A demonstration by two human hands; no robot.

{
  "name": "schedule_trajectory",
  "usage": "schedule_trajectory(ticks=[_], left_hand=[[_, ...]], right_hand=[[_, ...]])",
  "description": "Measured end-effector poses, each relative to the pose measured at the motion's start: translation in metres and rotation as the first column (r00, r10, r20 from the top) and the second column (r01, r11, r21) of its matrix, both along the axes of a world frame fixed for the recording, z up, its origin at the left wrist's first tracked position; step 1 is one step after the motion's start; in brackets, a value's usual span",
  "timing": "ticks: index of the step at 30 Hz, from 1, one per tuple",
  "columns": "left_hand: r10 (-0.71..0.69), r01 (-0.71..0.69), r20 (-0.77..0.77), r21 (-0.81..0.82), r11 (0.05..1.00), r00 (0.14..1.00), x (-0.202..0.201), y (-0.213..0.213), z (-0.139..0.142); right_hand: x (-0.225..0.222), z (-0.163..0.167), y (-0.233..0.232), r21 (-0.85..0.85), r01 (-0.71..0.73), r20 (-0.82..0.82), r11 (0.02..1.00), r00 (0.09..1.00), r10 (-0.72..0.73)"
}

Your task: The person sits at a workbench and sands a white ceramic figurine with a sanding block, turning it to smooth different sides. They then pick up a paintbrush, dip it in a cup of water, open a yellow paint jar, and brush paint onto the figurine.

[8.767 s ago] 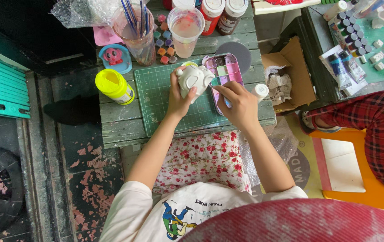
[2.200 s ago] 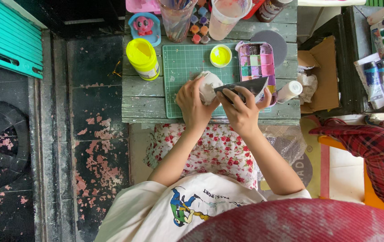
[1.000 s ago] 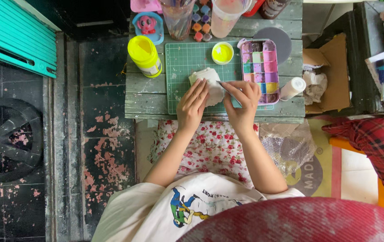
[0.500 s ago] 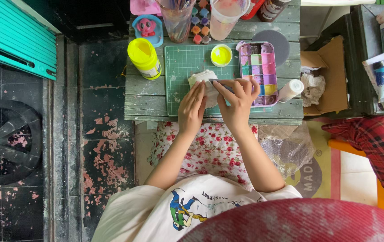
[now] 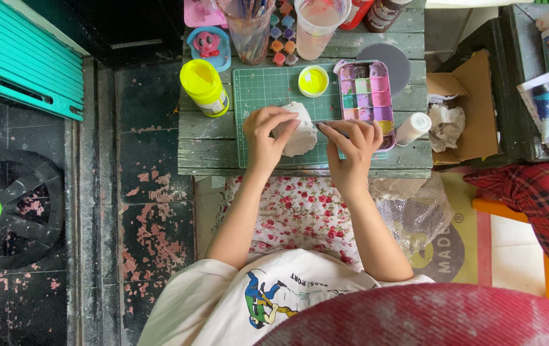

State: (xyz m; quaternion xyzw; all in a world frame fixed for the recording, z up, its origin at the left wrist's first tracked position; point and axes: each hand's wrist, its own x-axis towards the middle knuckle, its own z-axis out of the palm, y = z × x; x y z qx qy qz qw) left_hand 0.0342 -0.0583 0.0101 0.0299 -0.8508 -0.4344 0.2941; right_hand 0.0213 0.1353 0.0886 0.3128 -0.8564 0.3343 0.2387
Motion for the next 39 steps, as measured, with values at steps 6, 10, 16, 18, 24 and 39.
schedule_trajectory(ticks=[6, 10, 16, 18, 24, 39], left_hand=[[-0.171, 0.166, -0.087, -0.06, 0.984, 0.981, 0.009, -0.002, 0.005], [0.12, -0.11, 0.061, -0.15, 0.983, 0.991, 0.012, 0.029, 0.006], [0.372, -0.365, 0.074, -0.099, 0.926, 0.925, 0.011, 0.063, -0.005], [0.378, -0.374, 0.064, -0.075, 0.925, 0.924, 0.011, 0.062, -0.009], [0.402, -0.389, 0.124, -0.113, 0.914, 0.907, 0.011, 0.058, -0.014], [0.352, -0.351, 0.194, -0.041, 0.935, 0.916, 0.015, 0.053, -0.01]], right_hand=[[-0.001, 0.011, -0.002, 0.217, -0.036, -0.171, 0.976, 0.983, 0.074], [-0.004, 0.011, 0.002, 0.201, 0.002, -0.166, 0.98, 0.986, 0.032], [-0.001, -0.003, 0.004, 0.289, 0.024, -0.293, 0.957, 0.954, 0.065], [-0.004, -0.008, 0.0, 0.334, 0.03, -0.338, 0.942, 0.937, 0.09], [-0.007, -0.015, -0.009, 0.516, 0.057, -0.38, 0.855, 0.909, 0.169], [-0.004, -0.007, -0.002, 0.555, 0.002, -0.339, 0.832, 0.914, 0.224]])
